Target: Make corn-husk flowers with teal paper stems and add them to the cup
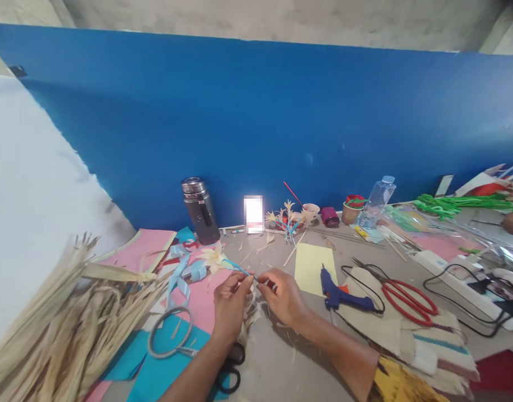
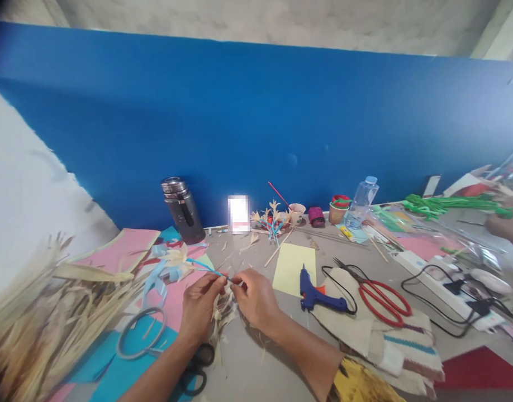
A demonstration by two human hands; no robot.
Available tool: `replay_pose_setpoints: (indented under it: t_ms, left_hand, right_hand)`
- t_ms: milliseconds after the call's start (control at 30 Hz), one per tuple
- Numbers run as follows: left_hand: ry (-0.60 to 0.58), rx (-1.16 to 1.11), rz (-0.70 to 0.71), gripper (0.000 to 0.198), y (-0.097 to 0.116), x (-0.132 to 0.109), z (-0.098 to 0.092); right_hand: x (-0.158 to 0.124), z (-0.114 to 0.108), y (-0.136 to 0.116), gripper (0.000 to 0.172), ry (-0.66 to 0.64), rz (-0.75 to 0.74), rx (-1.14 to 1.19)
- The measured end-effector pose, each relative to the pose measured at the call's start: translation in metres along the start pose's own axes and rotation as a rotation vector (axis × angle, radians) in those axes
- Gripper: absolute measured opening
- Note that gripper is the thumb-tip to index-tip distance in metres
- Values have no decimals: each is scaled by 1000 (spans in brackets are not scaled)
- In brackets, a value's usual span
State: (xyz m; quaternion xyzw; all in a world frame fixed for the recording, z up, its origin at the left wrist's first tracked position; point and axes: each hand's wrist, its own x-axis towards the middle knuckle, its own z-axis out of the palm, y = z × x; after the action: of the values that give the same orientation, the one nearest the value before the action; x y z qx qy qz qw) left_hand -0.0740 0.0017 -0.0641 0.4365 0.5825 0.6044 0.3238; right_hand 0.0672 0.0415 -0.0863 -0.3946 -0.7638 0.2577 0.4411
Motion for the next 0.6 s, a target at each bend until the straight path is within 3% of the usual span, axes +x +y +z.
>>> replay_pose_setpoints:
  t_ms: [267, 433, 600]
  left_hand:
    - [-84, -34, -86, 26, -3, 0, 2]
    - [-11, -28, -65, 20, 2, 5, 1]
    - [48, -129, -129, 23, -7, 15, -2]
  right_hand:
    - [1, -1, -10, 20, -48, 68, 49]
    - [8, -15, -5, 18, -152, 217, -150]
    - [44, -32, 16, 23, -284, 396, -292]
